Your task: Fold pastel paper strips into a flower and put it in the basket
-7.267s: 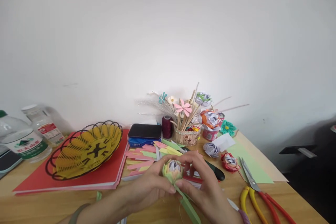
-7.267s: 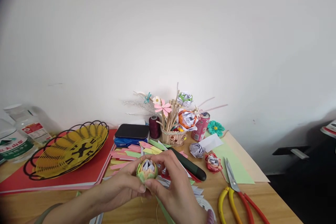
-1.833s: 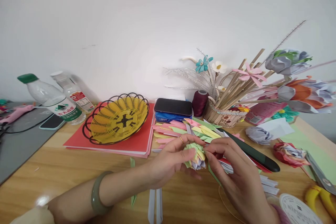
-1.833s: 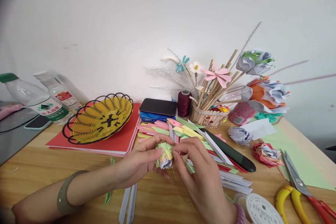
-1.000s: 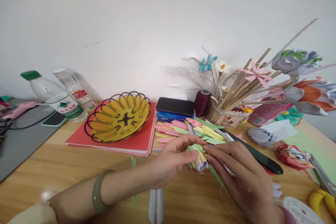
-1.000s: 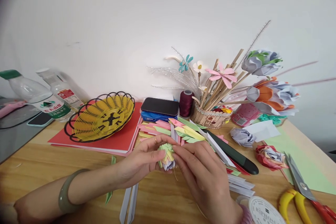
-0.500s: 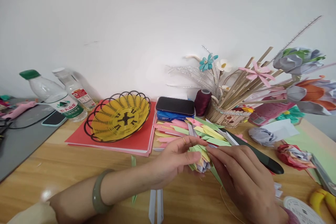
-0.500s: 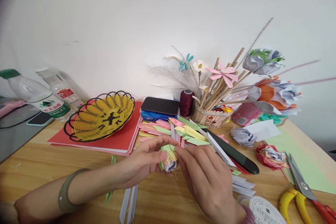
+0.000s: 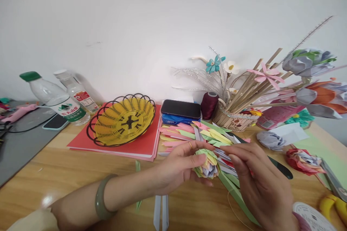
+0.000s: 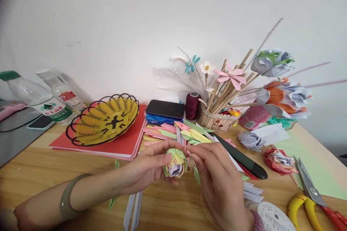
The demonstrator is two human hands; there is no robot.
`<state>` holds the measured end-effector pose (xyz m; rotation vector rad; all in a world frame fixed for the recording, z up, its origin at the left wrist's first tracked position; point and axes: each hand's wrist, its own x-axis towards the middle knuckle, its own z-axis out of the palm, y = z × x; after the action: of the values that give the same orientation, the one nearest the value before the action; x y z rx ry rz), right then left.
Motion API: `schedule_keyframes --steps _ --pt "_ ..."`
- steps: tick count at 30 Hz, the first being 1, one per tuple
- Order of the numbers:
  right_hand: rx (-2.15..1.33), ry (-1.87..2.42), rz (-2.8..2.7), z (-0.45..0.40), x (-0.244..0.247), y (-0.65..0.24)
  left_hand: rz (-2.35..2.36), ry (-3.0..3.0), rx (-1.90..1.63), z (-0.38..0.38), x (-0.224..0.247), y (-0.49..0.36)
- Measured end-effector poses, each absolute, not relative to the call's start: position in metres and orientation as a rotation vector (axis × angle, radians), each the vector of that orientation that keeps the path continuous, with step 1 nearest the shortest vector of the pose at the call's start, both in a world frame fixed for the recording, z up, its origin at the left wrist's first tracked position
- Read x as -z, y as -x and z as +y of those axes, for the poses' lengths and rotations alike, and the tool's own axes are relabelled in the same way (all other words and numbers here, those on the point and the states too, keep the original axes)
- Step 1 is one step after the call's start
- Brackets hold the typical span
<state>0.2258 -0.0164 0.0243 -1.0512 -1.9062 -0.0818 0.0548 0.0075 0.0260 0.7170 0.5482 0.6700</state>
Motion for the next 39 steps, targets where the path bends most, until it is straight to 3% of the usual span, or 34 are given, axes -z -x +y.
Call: schedule_keyframes --steps 13,29,39 --pt "-0.141 1.034 -1.944 -0.018 -0.024 -0.224 0.517 -0.740 -0.704 0.009 -0.024 -0.054" --pt "0.155 1.034 -2.031 -0.015 -0.017 -0.224 0.558 -0.754 -0.695 0.006 -0.025 -0.055" --pt "0.158 0.973 -2.019 -0.015 -0.022 -0.225 0.573 -0.765 -0.701 0.006 -0.029 -0.056"
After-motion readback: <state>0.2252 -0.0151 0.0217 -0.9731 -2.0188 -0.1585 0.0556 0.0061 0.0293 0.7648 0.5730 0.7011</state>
